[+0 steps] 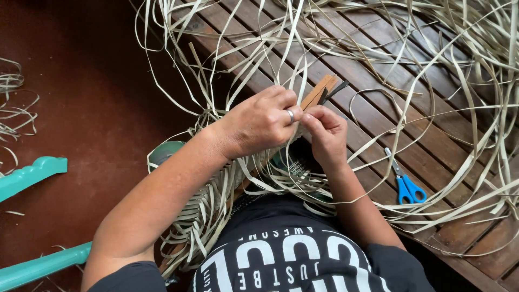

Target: The person weaves dried palm leaves into a basket using a wooden frame. They interlace the leaves by hand, pulling them through the existing weave to build up the structure.

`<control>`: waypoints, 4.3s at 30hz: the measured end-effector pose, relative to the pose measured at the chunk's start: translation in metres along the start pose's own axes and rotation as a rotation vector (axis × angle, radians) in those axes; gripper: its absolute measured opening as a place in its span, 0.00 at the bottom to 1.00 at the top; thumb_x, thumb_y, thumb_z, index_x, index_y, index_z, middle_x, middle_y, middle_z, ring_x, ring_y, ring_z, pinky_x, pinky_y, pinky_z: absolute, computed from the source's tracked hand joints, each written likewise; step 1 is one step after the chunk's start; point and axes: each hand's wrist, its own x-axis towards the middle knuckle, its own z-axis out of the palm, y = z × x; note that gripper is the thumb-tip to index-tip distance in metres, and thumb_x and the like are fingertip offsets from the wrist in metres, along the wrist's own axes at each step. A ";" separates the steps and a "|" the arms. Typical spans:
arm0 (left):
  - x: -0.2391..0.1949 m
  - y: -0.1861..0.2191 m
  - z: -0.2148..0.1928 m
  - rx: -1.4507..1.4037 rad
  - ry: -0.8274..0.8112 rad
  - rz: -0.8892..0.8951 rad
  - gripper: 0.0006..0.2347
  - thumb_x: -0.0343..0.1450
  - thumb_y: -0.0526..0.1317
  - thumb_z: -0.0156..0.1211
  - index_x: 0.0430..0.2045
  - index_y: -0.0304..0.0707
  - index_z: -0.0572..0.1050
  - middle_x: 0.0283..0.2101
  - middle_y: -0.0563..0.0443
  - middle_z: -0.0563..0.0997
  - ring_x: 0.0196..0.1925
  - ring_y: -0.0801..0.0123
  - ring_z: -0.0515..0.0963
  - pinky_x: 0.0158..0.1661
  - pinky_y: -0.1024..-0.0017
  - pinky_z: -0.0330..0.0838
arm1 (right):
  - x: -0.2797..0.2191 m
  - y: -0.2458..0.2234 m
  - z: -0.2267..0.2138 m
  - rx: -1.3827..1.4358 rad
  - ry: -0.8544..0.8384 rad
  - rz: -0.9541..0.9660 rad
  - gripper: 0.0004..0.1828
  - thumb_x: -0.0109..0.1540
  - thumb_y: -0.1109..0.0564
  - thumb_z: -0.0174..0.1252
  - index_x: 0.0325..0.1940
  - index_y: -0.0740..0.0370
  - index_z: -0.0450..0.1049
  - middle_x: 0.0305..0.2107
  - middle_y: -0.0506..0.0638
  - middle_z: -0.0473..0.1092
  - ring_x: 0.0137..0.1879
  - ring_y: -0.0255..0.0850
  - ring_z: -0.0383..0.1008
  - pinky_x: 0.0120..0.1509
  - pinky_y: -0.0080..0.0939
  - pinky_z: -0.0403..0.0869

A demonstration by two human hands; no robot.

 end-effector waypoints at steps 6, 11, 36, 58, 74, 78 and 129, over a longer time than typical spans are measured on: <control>0.004 -0.010 -0.011 -0.154 -0.029 -0.789 0.19 0.70 0.53 0.69 0.46 0.41 0.73 0.57 0.49 0.71 0.63 0.61 0.69 0.63 0.49 0.61 | 0.003 -0.020 0.000 -0.121 -0.071 0.094 0.04 0.64 0.63 0.63 0.33 0.62 0.76 0.27 0.45 0.72 0.35 0.30 0.69 0.42 0.27 0.70; 0.003 -0.021 -0.028 -0.592 -0.512 -1.333 0.38 0.66 0.71 0.46 0.54 0.33 0.63 0.38 0.46 0.82 0.42 0.53 0.84 0.50 0.51 0.75 | 0.005 -0.027 0.010 -0.085 -0.031 0.116 0.03 0.62 0.65 0.66 0.35 0.66 0.78 0.24 0.47 0.70 0.32 0.30 0.68 0.38 0.28 0.70; 0.022 -0.006 -0.001 -0.841 -0.335 -1.339 0.36 0.62 0.39 0.71 0.65 0.43 0.58 0.54 0.34 0.79 0.60 0.39 0.76 0.59 0.48 0.71 | 0.011 -0.031 -0.004 -0.581 -0.235 -0.850 0.07 0.59 0.69 0.69 0.40 0.65 0.84 0.38 0.58 0.76 0.38 0.53 0.75 0.44 0.52 0.75; 0.022 0.004 0.017 -0.750 -0.313 -1.318 0.31 0.66 0.36 0.63 0.65 0.46 0.55 0.41 0.27 0.83 0.51 0.30 0.80 0.52 0.41 0.72 | 0.017 -0.008 -0.018 0.118 -0.095 0.518 0.13 0.61 0.60 0.69 0.40 0.76 0.76 0.24 0.56 0.73 0.29 0.37 0.77 0.37 0.43 0.84; -0.009 -0.008 0.000 -0.717 -0.393 -1.181 0.37 0.64 0.38 0.71 0.67 0.42 0.54 0.37 0.35 0.84 0.47 0.38 0.83 0.50 0.45 0.72 | 0.016 -0.017 -0.006 -0.063 -0.141 0.366 0.09 0.66 0.60 0.64 0.39 0.71 0.77 0.20 0.53 0.70 0.28 0.39 0.75 0.40 0.40 0.80; -0.018 -0.011 -0.001 -0.742 -0.347 -1.099 0.36 0.67 0.35 0.68 0.69 0.42 0.53 0.28 0.44 0.84 0.40 0.44 0.84 0.43 0.49 0.74 | 0.016 -0.046 0.018 -0.096 -0.140 0.317 0.07 0.66 0.61 0.63 0.40 0.70 0.78 0.19 0.45 0.63 0.29 0.28 0.64 0.35 0.29 0.71; -0.026 -0.006 0.038 -1.200 -0.064 -1.617 0.04 0.55 0.36 0.69 0.19 0.44 0.83 0.19 0.55 0.81 0.26 0.75 0.79 0.31 0.78 0.73 | 0.088 -0.035 -0.023 -0.405 -0.571 0.419 0.10 0.62 0.62 0.67 0.44 0.70 0.77 0.29 0.57 0.77 0.36 0.40 0.79 0.47 0.41 0.78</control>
